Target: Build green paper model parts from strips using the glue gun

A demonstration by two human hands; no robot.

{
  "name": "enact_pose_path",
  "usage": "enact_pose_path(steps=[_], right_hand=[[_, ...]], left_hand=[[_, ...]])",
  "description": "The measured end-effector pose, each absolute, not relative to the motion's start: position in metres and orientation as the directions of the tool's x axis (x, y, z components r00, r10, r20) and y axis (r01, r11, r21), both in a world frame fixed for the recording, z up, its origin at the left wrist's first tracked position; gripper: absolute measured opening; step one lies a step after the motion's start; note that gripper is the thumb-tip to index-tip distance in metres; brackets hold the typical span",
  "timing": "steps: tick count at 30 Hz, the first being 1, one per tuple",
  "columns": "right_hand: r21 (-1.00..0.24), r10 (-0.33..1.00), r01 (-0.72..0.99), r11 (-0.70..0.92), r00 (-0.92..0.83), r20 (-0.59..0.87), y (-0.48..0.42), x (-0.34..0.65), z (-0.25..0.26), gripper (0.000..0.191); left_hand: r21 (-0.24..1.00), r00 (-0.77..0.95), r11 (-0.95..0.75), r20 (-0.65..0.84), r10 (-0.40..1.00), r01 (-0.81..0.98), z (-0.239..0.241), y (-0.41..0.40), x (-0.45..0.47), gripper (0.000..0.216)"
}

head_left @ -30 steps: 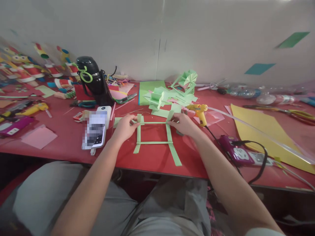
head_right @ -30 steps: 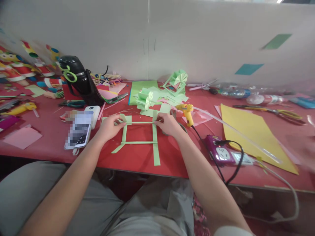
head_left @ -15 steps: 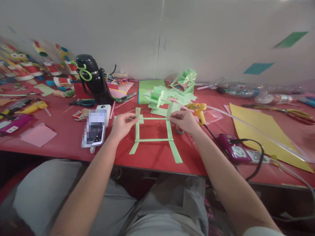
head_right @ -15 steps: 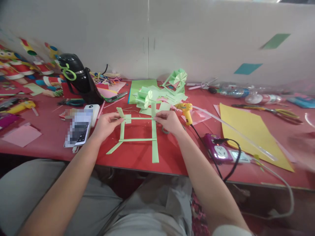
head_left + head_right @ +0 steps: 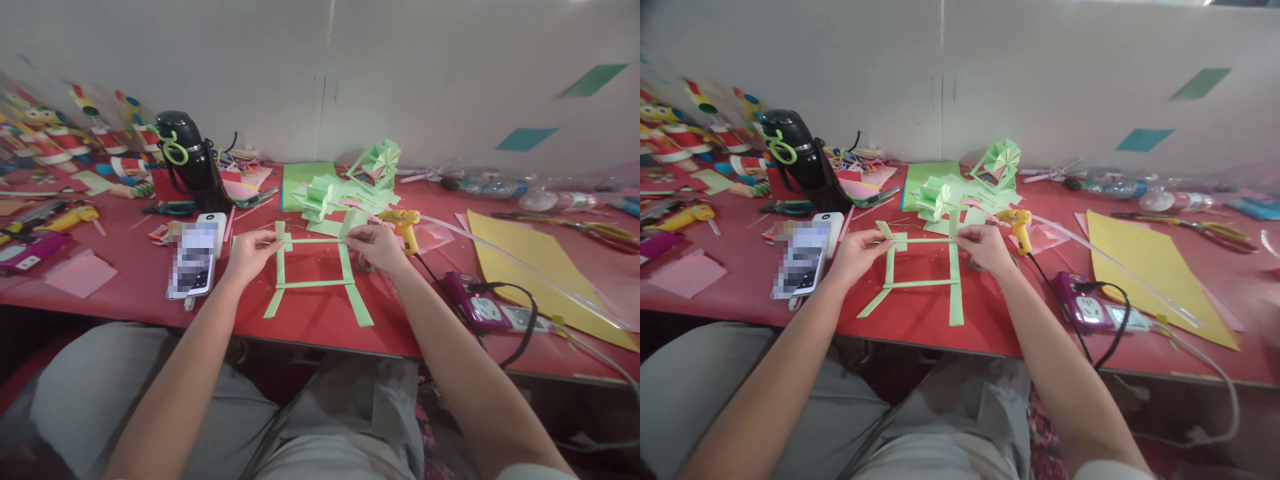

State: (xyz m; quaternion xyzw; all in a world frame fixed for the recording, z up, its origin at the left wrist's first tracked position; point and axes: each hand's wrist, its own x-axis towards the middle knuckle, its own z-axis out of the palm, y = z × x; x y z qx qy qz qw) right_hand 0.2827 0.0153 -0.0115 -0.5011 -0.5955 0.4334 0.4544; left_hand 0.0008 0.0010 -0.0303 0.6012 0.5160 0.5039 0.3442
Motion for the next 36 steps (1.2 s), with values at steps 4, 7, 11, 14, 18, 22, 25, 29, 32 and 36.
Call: enact_pose_path(steps=[4,7,11,14,18,22,25,29,32,36], right_hand=[[-0.985,0.989,0.136,0.105,-0.122,0.089,0.015,0.282,-0.01,0.034],[-0.991,0.988,0.12,0.06,-0.151,0.042,0.013,0.284,-0.007,0.04],[-0.977,0.987,0.214,-0.017,-0.155,-0.051,0.012,0.291,-0.001,0.039],[-0.977,0.976,0.185,-0.102,-0.171,-0.135,0.011,0.297,0.005,0.035],[-0.993,0.972,-0.01,-0.119,-0.206,-0.114,0.01,0.302,0.013,0.025],[-0.997,0.984,-0.081,0.005,-0.179,0.019,0.011,0.304,0.012,0.02],[-0.994,0.988,0.051,0.093,-0.125,0.086,0.011,0.303,0.009,0.029],[-0.958,0.984,0.226,0.177,-0.072,0.165,0.01,0.302,0.006,0.036],[-0.956,0.985,0.24,0.172,-0.069,0.16,0.011,0.301,0.004,0.037],[-0.985,0.983,0.109,0.133,-0.144,0.116,0.012,0.297,0.0,0.039]], left_hand=[[0.936,-0.059,-0.23,0.254,0.965,0.268,-0.027,0.0,0.002,0.028],[0.966,-0.105,-0.199,0.218,0.97,0.164,-0.027,-0.001,0.002,0.033],[0.984,-0.145,-0.174,0.177,0.974,0.033,-0.025,-0.002,0.002,0.037],[0.984,-0.183,-0.174,0.176,0.967,0.028,-0.024,-0.002,0.002,0.036],[0.986,-0.199,-0.166,0.167,0.966,0.02,-0.023,-0.003,0.004,0.033],[0.99,-0.056,-0.142,0.14,0.989,-0.024,-0.019,-0.012,0.006,0.031],[0.996,0.15,-0.086,0.081,0.985,0.027,-0.013,-0.024,0.003,0.03],[0.971,0.405,-0.128,0.035,0.914,0.204,0.0,-0.038,-0.006,0.023],[0.958,0.573,-0.146,-0.023,0.819,0.246,0.005,-0.04,-0.01,0.015],[0.984,0.363,-0.047,-0.019,0.931,0.171,-0.006,-0.031,-0.002,0.021]])
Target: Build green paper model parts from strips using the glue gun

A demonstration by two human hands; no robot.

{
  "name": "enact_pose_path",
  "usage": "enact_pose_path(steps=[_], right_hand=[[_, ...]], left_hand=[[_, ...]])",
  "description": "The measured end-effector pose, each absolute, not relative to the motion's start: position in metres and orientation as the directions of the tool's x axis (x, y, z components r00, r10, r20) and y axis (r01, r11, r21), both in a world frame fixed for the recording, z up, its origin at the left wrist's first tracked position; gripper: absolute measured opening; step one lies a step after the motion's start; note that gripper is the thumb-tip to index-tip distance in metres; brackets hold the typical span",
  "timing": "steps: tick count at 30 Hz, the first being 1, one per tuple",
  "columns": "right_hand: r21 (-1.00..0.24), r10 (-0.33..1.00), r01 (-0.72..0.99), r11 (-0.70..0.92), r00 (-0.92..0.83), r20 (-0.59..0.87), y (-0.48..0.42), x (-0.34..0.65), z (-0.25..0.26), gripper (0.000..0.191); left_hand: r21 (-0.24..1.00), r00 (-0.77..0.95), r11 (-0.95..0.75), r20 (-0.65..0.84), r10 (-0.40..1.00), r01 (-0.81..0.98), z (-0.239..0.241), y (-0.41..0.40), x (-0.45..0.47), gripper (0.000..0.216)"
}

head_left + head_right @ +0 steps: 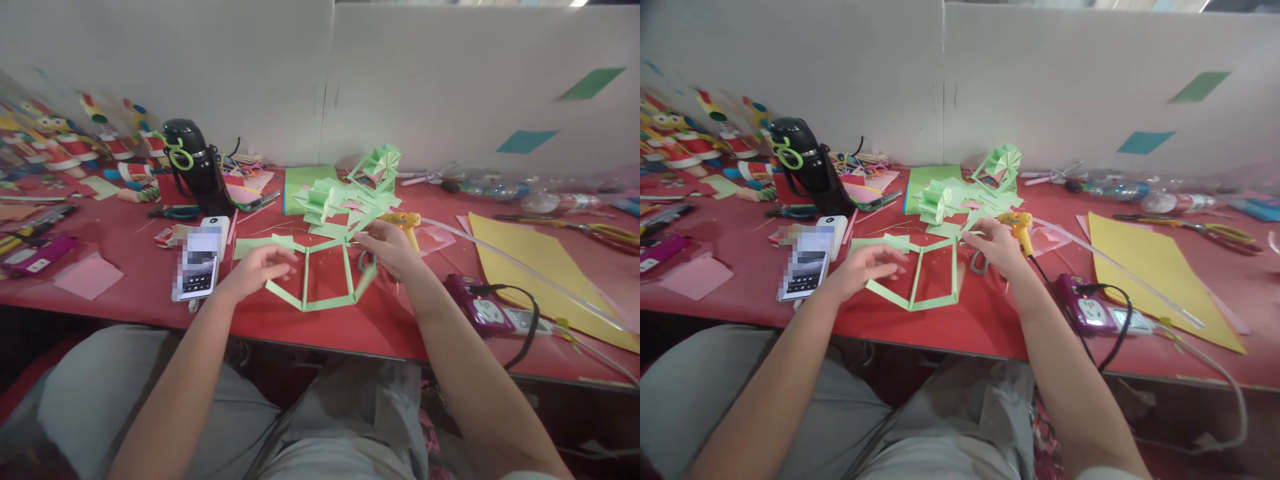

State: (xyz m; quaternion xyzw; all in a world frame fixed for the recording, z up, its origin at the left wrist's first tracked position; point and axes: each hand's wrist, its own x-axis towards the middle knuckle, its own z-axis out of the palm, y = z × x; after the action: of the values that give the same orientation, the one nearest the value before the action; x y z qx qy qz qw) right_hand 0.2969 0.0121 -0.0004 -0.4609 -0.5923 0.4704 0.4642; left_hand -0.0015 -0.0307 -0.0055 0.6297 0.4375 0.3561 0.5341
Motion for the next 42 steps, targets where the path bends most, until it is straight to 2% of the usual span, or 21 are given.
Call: enact_pose_path(steps=[2,4,6,10,15,18,21,24,28,36,40,42], right_hand=[[-0.987,0.978,0.105,0.125,-0.18,0.105,0.013,0.294,-0.003,0.038],[-0.987,0.976,0.12,0.108,-0.201,0.082,0.014,0.29,-0.005,0.038],[-0.992,0.977,0.095,0.084,-0.202,0.063,0.015,0.286,-0.006,0.038],[-0.997,0.985,-0.058,0.046,-0.164,0.055,0.017,0.28,-0.011,0.04],[-0.984,0.989,-0.167,0.056,-0.127,0.077,0.017,0.276,-0.013,0.042],[-0.97,0.988,-0.232,0.078,-0.109,0.106,0.017,0.275,-0.011,0.044],[-0.954,0.988,-0.29,0.075,-0.112,0.111,0.016,0.273,-0.009,0.043],[-0.946,0.987,-0.317,0.065,-0.119,0.107,0.014,0.27,-0.008,0.041],[-0.942,0.981,-0.331,0.061,-0.155,0.118,0.009,0.264,-0.008,0.031],[-0.986,0.984,-0.157,0.058,-0.159,0.083,-0.002,0.253,-0.009,0.03],[-0.986,0.987,-0.098,0.137,-0.068,0.144,-0.003,0.249,-0.008,0.033],[-0.981,0.981,0.003,0.195,-0.008,0.195,-0.003,0.248,-0.009,0.031]], left_hand=[[0.992,0.141,-0.003,-0.015,0.99,0.129,-0.014,-0.025,0.005,0.029],[0.994,0.028,0.004,-0.007,1.0,0.114,-0.021,-0.021,0.01,0.037],[0.988,0.001,-0.014,0.014,1.0,0.156,-0.024,-0.019,0.012,0.037],[0.967,-0.023,-0.018,0.025,0.999,0.255,-0.025,-0.019,0.01,0.032],[0.992,-0.143,-0.014,0.032,0.989,0.127,-0.03,-0.015,0.011,0.046],[0.999,-0.224,-0.021,0.012,0.975,-0.038,-0.031,-0.014,0.014,0.05],[0.968,-0.19,0.01,-0.06,0.98,-0.251,-0.025,-0.016,0.017,0.051],[0.933,-0.06,0.074,-0.102,0.993,-0.351,-0.016,-0.019,0.022,0.047],[0.931,0.022,0.068,-0.064,0.998,-0.359,-0.007,-0.021,0.028,0.041],[0.961,-0.074,-0.045,0.026,0.997,-0.274,-0.014,-0.02,0.034,0.036],[0.963,-0.079,-0.094,0.076,0.994,-0.252,-0.018,-0.019,0.036,0.038],[0.966,-0.073,-0.105,0.09,0.993,-0.235,-0.018,-0.02,0.036,0.04]])
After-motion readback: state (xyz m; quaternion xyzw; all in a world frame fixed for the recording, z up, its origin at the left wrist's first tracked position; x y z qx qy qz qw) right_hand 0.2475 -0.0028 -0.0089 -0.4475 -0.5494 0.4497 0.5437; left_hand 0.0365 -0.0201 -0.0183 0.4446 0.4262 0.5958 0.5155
